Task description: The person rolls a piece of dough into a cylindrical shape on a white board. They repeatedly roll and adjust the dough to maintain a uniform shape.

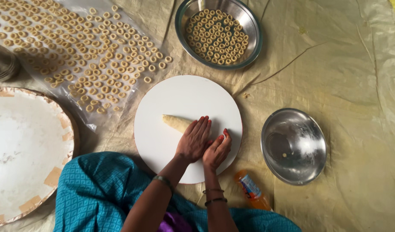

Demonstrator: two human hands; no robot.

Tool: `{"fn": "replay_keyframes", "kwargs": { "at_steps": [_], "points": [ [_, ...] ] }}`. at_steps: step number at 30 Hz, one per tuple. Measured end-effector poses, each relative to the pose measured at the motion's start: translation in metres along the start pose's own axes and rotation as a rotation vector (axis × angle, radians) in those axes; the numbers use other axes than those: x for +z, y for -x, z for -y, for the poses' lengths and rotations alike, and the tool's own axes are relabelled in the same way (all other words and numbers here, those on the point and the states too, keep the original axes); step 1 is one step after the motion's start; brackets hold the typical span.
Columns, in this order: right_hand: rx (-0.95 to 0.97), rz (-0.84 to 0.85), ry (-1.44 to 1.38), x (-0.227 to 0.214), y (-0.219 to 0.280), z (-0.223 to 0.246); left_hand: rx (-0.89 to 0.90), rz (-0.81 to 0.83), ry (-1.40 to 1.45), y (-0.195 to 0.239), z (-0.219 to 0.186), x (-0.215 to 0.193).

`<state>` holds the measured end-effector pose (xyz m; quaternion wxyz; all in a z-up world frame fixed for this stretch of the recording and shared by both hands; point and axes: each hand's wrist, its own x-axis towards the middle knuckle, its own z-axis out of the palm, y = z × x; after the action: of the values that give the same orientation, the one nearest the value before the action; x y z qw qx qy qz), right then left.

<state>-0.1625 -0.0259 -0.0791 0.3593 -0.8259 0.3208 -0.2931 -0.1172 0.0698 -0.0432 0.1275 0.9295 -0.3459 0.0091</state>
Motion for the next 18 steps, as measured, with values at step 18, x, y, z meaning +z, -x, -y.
{"fn": "replay_keyframes", "kwargs": {
  "at_steps": [18],
  "points": [
    [-0.117,0.076,0.220,-0.007,-0.001,0.028,-0.266,0.030,-0.028,-0.154,0.025,-0.021]
  ]
}}
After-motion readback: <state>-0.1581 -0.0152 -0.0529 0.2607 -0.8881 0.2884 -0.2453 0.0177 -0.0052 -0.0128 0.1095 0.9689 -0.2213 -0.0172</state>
